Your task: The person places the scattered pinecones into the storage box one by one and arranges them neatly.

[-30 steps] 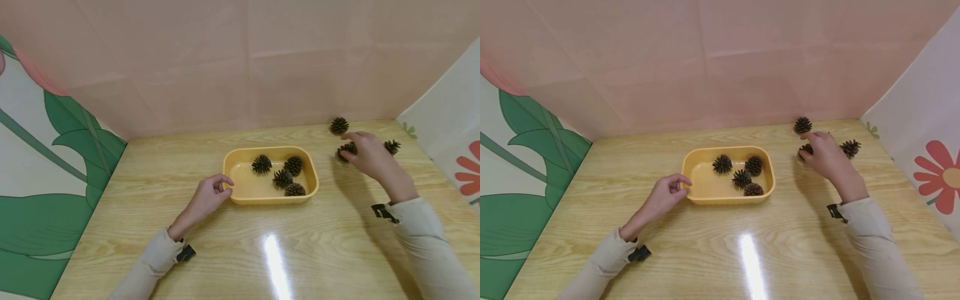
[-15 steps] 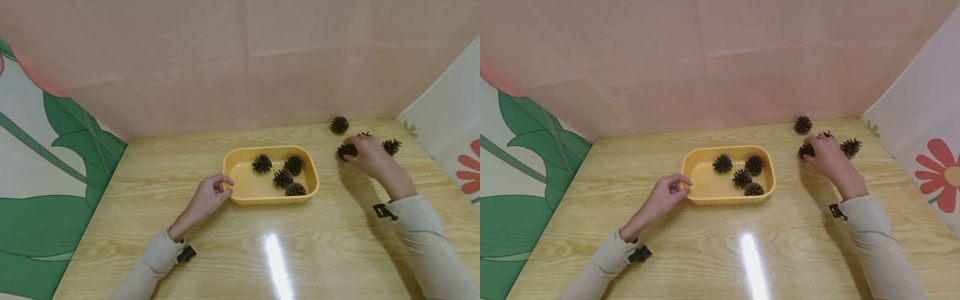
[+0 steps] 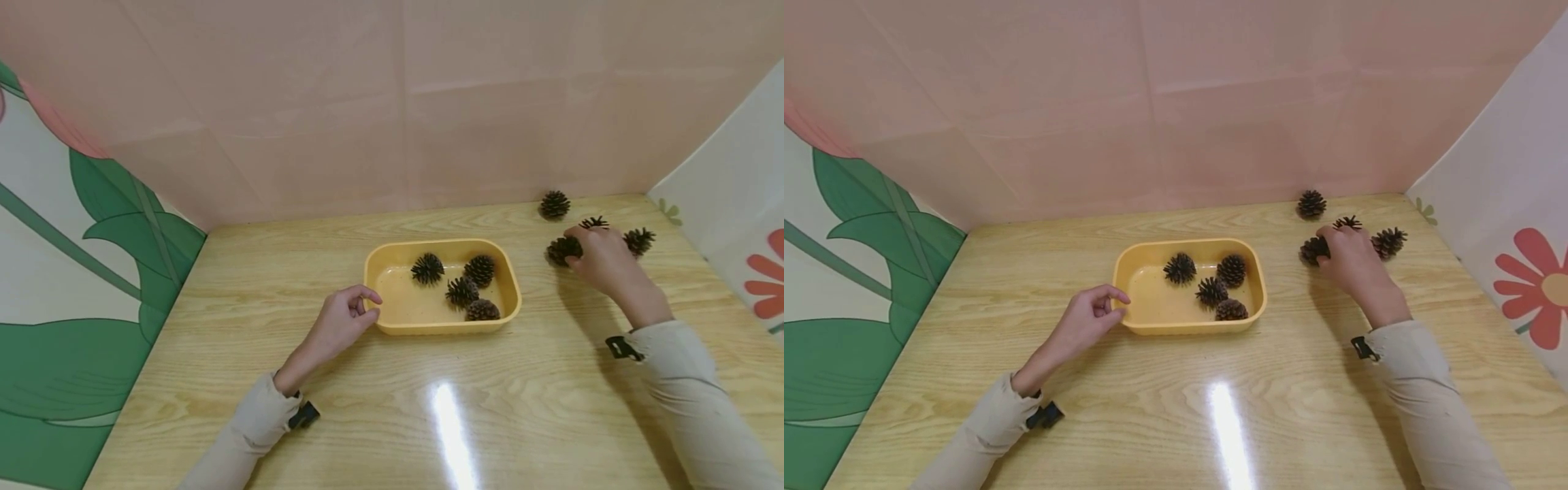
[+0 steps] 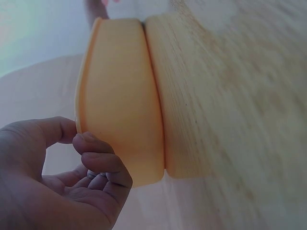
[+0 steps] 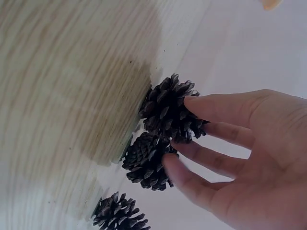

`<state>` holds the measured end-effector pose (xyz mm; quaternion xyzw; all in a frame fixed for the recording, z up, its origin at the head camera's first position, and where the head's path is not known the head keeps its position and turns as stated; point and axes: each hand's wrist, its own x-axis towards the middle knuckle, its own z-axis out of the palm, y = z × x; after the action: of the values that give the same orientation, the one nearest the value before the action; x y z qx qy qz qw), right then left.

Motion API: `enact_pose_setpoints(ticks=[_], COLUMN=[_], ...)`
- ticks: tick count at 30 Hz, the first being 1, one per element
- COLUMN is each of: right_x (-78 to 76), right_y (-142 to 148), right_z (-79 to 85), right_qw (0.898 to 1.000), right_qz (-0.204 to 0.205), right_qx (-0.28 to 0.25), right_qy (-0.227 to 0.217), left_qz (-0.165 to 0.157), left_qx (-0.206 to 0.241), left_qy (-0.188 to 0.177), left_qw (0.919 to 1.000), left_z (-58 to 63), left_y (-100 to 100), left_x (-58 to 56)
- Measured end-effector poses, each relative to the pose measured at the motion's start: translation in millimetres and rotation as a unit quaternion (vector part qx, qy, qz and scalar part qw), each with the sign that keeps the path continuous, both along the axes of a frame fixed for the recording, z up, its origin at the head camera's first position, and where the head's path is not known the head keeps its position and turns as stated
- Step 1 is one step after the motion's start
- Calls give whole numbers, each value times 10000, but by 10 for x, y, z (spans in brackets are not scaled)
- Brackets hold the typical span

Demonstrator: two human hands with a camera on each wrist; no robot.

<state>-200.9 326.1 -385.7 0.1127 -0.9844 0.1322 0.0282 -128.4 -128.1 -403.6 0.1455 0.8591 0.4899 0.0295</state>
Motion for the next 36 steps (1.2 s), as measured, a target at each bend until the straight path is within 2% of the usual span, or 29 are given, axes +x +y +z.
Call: enact_pose_setpoints(ticks=[6,15,20,28,36], right_x=[-22,-54,-51,-23,8], right_y=[6,-12,-16,-23,-80], right_z=[6,14,13,27,92], right_qw=[9987,9979,9982,9995,9996], right_qz=[-125,-22,29,220,296], right_qx=[-85,-33,3,-41,-2], right_qy=[-493,-646,-593,-226,-21], left_qz=[26,28,39,27,42], left_qx=[13,18,6,10,-4], left_qy=[8,6,-61,-93,-98], left_qw=[10000,10000,10000,10000,9999], left_z=[-4,3,4,-4,-3], left_y=[2,0,3,2,0], left_x=[-3,4,7,6,8])
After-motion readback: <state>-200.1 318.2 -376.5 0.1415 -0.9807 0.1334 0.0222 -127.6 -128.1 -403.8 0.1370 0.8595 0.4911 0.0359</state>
